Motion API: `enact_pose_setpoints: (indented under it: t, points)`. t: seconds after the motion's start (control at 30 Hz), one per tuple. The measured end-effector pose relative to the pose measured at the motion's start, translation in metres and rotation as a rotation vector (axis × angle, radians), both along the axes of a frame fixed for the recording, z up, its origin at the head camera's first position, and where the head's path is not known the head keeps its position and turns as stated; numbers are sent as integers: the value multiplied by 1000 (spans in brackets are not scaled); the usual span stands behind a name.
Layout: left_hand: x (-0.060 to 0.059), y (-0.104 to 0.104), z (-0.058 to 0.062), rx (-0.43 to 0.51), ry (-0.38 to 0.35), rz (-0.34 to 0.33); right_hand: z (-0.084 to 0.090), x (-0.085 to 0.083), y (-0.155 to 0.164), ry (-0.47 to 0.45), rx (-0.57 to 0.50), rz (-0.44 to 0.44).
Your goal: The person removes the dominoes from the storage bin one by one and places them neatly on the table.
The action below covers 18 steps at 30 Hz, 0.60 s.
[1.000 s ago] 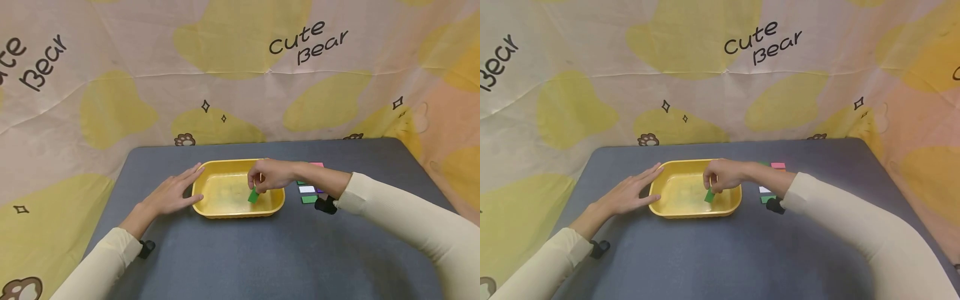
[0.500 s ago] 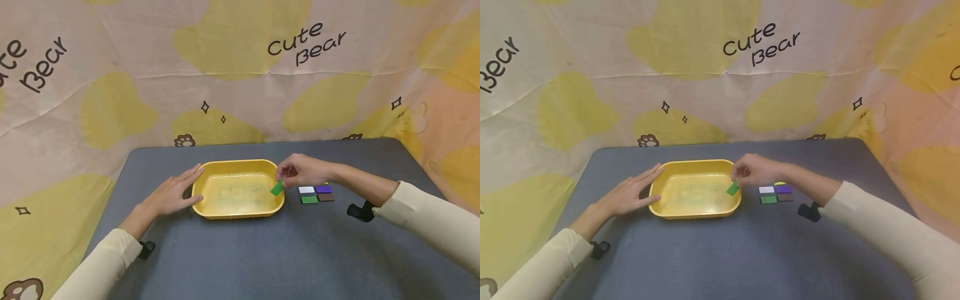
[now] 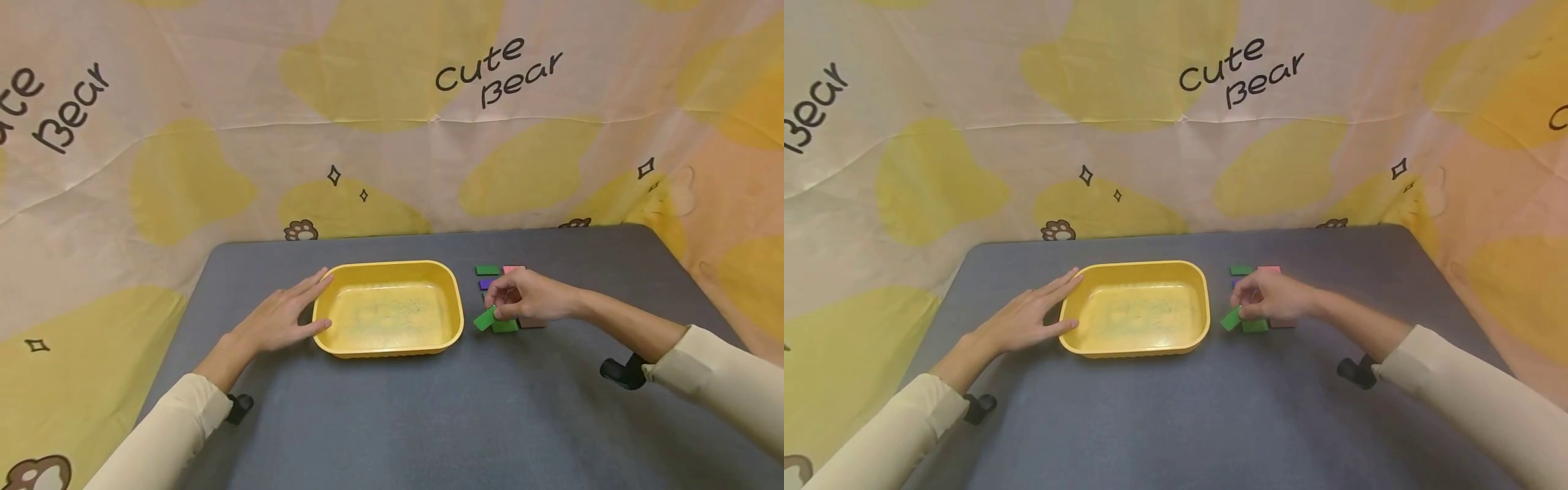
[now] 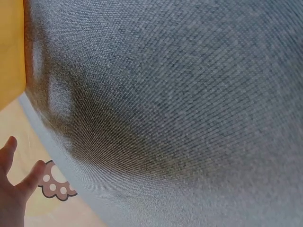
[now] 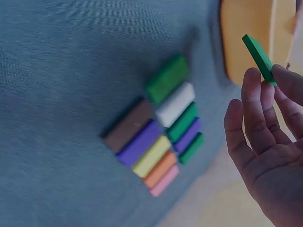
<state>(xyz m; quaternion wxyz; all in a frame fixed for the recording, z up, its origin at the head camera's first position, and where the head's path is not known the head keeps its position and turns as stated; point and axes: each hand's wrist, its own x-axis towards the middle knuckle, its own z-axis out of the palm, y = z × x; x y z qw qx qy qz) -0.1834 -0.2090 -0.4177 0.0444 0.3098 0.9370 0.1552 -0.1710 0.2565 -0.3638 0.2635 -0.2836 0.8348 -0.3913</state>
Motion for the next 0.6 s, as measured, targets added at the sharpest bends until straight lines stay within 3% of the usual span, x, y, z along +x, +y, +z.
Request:
enact_pose_setpoints:
  t: [0.33, 0.6]
  points:
    - [-1, 0, -2, -8, -6, 0, -35, 14, 28, -49, 35, -64]
    - [-1, -1, -2, -7, 2, -3, -56, 27, 43, -92, -20, -133]
